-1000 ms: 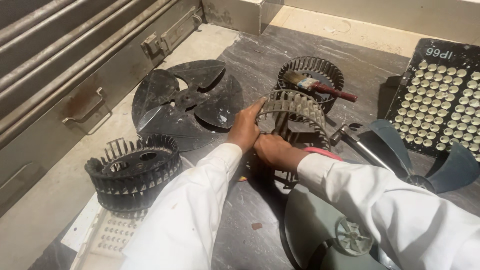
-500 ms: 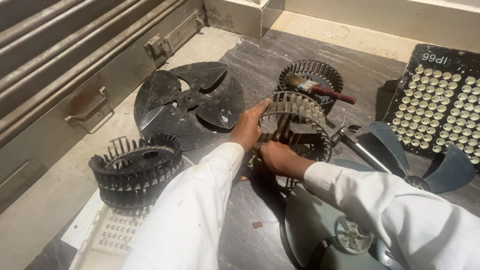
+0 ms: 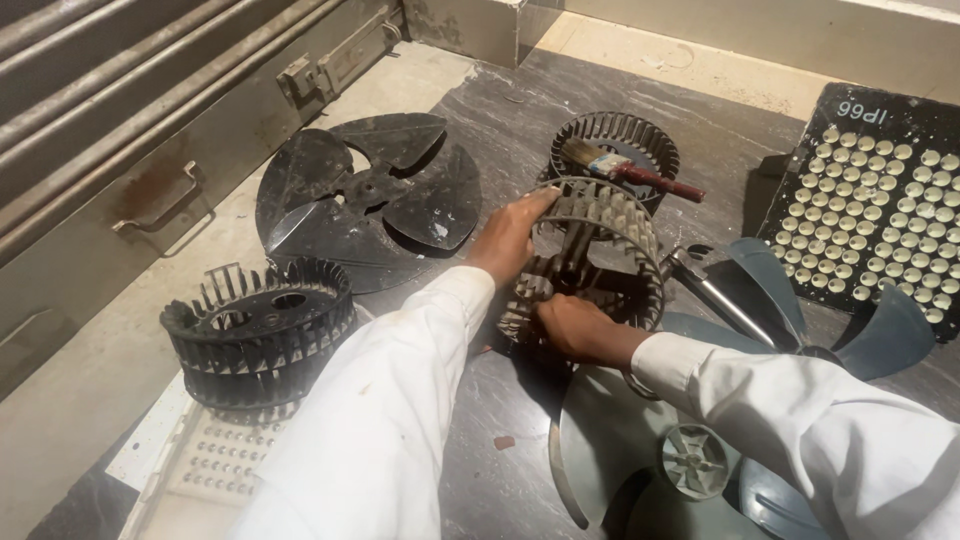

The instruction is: The person uses red-handled scissors to cut and remove a wire from a cylindrical fan component. They then inspect the component, move other fan parts aside, and open a portable LED light to illuminate the workspace.

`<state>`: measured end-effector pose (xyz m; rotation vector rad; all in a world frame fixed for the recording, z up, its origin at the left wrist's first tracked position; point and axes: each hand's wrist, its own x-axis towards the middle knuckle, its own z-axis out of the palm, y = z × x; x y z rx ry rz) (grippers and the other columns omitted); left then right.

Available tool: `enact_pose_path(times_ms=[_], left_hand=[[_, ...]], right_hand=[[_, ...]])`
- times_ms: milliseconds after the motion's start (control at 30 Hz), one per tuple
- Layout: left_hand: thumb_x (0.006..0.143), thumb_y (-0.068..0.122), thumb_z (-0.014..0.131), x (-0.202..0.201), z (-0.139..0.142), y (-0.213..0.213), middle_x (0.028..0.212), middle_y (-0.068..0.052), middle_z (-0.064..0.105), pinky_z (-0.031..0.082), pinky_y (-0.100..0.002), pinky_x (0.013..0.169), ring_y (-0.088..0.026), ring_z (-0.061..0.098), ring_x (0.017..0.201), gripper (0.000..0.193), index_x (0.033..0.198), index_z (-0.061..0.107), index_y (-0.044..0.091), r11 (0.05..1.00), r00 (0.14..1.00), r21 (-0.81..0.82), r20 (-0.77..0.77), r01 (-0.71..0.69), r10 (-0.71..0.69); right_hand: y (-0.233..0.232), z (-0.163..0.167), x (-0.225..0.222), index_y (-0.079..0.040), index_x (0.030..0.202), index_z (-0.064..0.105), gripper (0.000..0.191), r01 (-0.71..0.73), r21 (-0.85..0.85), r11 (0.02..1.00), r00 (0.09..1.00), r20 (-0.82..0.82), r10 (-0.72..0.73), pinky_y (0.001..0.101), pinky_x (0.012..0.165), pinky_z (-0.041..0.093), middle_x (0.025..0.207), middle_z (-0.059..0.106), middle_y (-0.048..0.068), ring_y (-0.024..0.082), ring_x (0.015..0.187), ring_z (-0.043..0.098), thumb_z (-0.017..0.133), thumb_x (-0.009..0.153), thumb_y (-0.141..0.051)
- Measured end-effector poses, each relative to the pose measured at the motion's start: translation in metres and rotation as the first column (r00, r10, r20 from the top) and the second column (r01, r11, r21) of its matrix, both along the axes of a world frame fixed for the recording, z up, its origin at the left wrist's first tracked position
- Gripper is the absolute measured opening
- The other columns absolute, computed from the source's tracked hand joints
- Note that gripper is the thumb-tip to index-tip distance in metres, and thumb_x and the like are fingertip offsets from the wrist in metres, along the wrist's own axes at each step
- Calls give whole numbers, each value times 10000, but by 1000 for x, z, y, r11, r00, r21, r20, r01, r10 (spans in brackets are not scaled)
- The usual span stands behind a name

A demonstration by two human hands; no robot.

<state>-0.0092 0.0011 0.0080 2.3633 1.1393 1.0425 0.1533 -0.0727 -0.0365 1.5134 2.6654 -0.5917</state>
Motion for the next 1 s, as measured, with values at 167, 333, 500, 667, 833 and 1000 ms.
enact_pose_path(times_ms=[167, 333, 500, 667, 833, 1000], left_hand=[[795, -233, 561, -12, 6, 5, 1420, -181, 601, 474, -337, 1111, -315, 631, 1275, 693, 1423, 572, 60, 952, 959, -206, 122, -227, 255], [804, -114, 672, -47, -3, 28, 1273, -182, 686, 530, -363, 1027, -309, 683, 1162, 543, 1309, 656, 83, 691, 723, -409, 100, -596, 683], [799, 24, 750, -101, -32, 37, 1092, -194, 756, 563, -403, 892, -319, 753, 995, 307, 1106, 734, 20, 383, 384, -507, 108, -772, 917], [812, -10, 694, -134, -57, 23, 1074, -209, 755, 569, -399, 864, -321, 758, 976, 290, 1102, 719, -15, 174, 89, -808, 151, -563, 985], [815, -17, 676, -125, -68, 25, 1071, -208, 755, 564, -400, 859, -319, 754, 972, 291, 1103, 720, -18, 44, 17, -915, 40, -402, 999], [818, -23, 658, -86, -69, 39, 1068, -206, 754, 560, -401, 854, -318, 750, 969, 293, 1105, 722, -21, 97, 113, -914, 57, -394, 992]], right_hand=[[-8, -1, -3, 0, 1077, 621, 247, -109, 37, 993, 973, 209, 99, 501, 792, 579, 919, 715, 248, 425, 887, 719, 589, 890, -158], [2, 2, 12, 6, 1150, 548, 219, -208, 162, 965, 960, 221, 170, 494, 685, 585, 866, 706, 228, 400, 769, 709, 501, 976, -117], [4, 11, 33, 23, 1107, 521, 214, -499, 252, 829, 843, 363, 397, 433, 614, 584, 906, 633, 173, 325, 681, 700, 523, 944, -117], [15, 15, 50, -17, 1104, 537, 195, -537, 216, 815, 684, 678, 271, 345, 608, 551, 926, 618, 122, 209, 730, 675, 512, 1023, -193], [31, 6, 80, -92, 1208, 548, 385, -507, 400, 763, 611, 792, -9, 350, 699, 546, 1035, 649, 80, 205, 861, 653, 581, 886, -301], [54, -7, 125, -106, 1133, 693, 247, 94, 242, 966, 672, 700, -241, 369, 690, 591, 959, 758, 74, 208, 831, 731, 581, 1016, -292]])
